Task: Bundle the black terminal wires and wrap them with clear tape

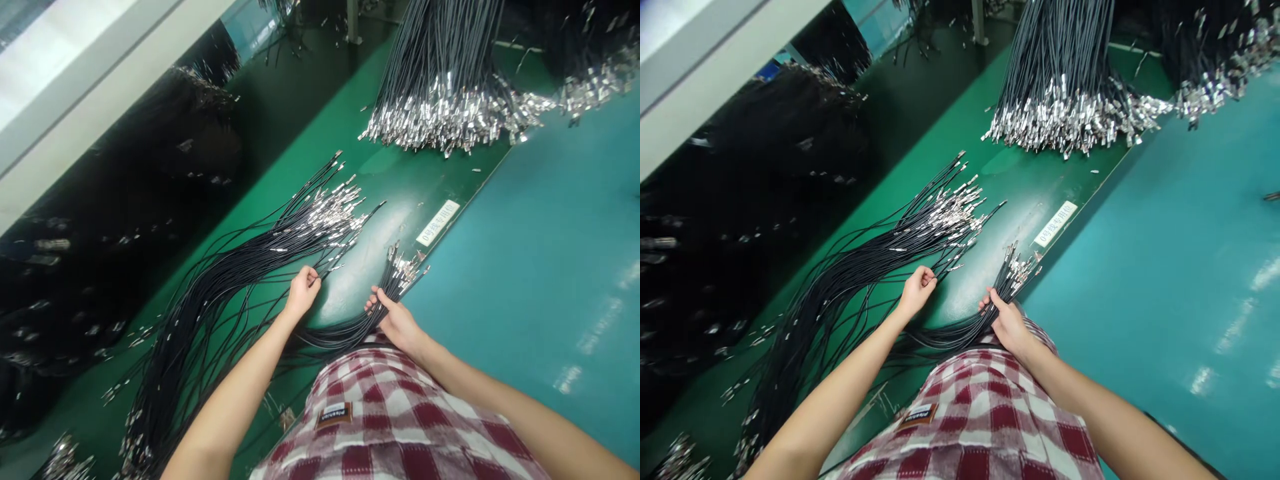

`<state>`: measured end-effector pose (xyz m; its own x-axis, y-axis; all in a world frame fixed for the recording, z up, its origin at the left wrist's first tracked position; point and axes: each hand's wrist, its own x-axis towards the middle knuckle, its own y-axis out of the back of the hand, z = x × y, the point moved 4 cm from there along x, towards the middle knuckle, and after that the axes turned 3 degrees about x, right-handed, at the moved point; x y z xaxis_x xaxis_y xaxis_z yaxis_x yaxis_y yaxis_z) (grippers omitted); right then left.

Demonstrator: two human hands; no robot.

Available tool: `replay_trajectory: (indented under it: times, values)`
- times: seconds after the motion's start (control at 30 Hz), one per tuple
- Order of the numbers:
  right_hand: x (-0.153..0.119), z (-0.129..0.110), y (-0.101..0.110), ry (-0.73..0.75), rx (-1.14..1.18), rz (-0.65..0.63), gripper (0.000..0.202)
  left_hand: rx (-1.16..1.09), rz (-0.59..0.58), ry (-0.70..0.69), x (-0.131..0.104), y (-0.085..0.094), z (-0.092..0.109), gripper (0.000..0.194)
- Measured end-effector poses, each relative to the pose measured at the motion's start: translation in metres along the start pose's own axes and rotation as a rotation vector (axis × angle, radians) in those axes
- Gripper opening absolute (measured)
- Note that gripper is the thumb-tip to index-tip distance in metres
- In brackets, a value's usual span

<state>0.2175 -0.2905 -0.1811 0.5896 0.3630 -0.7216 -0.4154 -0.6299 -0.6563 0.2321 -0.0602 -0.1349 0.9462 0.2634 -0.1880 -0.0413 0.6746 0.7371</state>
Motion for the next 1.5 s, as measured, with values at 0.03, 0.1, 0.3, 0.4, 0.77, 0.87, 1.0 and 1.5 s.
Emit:
replay_trajectory:
  times: [0.03,0.1,0.3,0.4,0.77,0.87,1.0,1.5]
  values:
    - [0.000,0.000,0.000,0.001,0.006,-0.003,0.053,-0.071,-0.030,-0.002,-0.004,-0.001,0.001,0.009]
    - [0.001,0.000,-0.001,0.004,0.008,0.001,0.053,-0.175,-0.108,0.013,-0.012,-0.005,0.003,0.019]
    - [0.002,-0.001,-0.005,0.048,-0.014,-0.012,0.058,-0.399,-0.280,0.131,-0.052,-0.030,0.010,0.034]
    - [0.003,-0.002,-0.006,0.070,-0.014,0.023,0.054,-0.395,-0.303,0.117,-0.071,-0.039,0.012,0.033]
    - [0.003,0.000,-0.004,0.090,-0.077,0.039,0.044,-0.117,-0.266,-0.032,-0.055,-0.059,0.070,0.021]
    - [0.003,0.000,-0.001,0.084,-0.058,0.078,0.045,-0.149,-0.301,0.001,-0.052,-0.057,0.063,0.028]
    - [0.002,-0.003,0.001,0.102,-0.044,0.118,0.043,-0.107,-0.241,0.004,-0.068,-0.034,0.030,0.030]
    - [-0.004,-0.007,-0.012,0.138,-0.112,-0.005,0.051,0.010,-0.124,-0.105,-0.113,-0.037,0.034,0.027]
